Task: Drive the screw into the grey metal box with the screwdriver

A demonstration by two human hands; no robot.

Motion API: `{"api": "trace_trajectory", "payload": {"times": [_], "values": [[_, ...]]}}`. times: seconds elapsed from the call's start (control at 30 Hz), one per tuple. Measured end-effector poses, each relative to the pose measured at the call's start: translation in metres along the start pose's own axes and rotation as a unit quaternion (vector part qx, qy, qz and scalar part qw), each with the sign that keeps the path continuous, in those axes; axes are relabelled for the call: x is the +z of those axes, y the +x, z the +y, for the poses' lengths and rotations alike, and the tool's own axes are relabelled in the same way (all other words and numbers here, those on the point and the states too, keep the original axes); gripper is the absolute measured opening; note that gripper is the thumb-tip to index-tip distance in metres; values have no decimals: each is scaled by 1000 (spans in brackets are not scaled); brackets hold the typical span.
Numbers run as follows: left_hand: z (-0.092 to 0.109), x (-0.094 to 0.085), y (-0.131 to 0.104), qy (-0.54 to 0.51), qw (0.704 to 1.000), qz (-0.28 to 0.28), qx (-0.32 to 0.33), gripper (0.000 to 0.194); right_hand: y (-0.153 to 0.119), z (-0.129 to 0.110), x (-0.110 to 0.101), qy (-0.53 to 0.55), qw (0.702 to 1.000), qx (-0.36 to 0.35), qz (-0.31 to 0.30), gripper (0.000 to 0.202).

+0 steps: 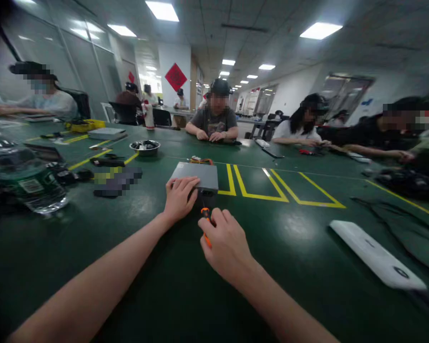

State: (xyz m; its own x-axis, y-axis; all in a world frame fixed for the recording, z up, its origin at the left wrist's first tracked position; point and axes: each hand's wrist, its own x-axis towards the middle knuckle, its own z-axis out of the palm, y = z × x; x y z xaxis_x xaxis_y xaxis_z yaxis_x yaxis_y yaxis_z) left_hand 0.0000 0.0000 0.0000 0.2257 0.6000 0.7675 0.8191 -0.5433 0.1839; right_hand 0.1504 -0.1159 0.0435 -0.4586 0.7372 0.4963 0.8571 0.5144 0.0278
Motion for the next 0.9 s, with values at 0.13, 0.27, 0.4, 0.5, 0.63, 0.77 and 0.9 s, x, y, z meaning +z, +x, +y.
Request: {"api": "trace_trajectory", "payload": {"times": [0.13, 0.27, 0.4, 0.5, 0.63, 0.77, 0.9], "values": [[3, 0, 1, -2, 1000, -4, -3, 29, 0, 1, -8, 36, 997, 55, 31, 22], [2, 1, 1, -9, 1000, -1, -6, 29, 7, -3, -13, 52, 990, 129, 26, 25], [1, 2, 0, -13, 1000, -5, -2, 29, 8, -12, -9, 0, 998, 63, 12, 10], [0, 2, 0, -13, 1000, -5, 1, 30, 3, -14, -2, 9, 998, 57, 13, 13], [0, 2, 0, -12, 1000, -3, 1, 30, -2, -10, 4, 81, 987, 135, 19, 35], [0, 1, 0, -11, 1000, -4, 7, 29, -4, -10, 5, 96, 986, 132, 13, 20], [0, 1, 0, -15, 1000, 1, 5, 30, -4, -12, 5, 68, 995, 69, -3, 16]]}}
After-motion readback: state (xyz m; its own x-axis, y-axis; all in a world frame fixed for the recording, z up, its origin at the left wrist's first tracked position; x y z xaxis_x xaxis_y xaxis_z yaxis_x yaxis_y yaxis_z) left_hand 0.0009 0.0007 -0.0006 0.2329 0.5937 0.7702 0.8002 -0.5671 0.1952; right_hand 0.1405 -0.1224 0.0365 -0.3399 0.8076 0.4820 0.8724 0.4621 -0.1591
